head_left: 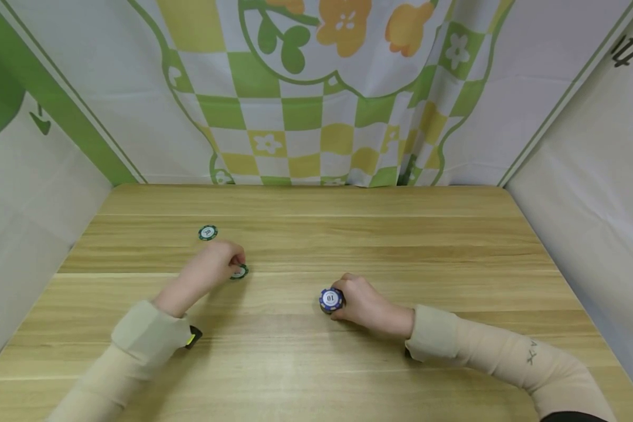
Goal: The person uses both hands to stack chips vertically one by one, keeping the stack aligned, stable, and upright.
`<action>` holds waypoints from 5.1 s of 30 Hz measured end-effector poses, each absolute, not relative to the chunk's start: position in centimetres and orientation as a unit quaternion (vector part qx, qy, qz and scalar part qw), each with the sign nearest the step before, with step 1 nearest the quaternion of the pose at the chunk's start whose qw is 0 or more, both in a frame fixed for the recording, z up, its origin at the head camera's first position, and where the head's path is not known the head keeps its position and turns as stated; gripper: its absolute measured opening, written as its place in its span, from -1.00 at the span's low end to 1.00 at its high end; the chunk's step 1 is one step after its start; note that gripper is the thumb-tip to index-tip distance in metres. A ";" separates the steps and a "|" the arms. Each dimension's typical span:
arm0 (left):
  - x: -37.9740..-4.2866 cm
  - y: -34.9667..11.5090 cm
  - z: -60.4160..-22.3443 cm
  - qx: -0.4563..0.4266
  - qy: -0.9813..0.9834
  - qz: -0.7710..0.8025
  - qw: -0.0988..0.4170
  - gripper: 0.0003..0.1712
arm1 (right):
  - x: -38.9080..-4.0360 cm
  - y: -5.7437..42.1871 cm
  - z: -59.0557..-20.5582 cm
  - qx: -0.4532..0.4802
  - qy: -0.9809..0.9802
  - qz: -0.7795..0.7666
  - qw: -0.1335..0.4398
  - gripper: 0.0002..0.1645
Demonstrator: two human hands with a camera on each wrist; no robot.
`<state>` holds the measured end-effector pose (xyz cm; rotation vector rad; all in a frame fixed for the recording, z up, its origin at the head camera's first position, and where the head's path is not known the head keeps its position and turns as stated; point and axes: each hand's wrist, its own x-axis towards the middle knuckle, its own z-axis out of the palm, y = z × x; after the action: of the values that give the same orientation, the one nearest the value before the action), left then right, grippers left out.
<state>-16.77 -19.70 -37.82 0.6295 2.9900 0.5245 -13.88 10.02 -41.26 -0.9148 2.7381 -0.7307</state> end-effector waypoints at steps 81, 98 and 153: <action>-15.7 -9.7 -36.8 0.296 0.902 0.298 0.102 -0.95 | -13.9 10.1 -41.1 -0.306 0.914 -0.252 0.084 -0.54; -16.5 -9.0 -38.8 0.187 0.841 0.468 0.197 -0.90 | -14.0 10.0 -41.3 -0.312 0.915 -0.245 0.074 -0.57; -16.0 -6.4 -40.7 0.097 0.856 0.465 0.206 -0.92 | -13.9 10.1 -41.2 -0.322 0.912 -0.247 0.064 -0.60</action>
<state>-16.03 -6.44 -40.70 0.2702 2.3840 1.2947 -13.90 10.14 -41.18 -0.9712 2.7536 -0.7465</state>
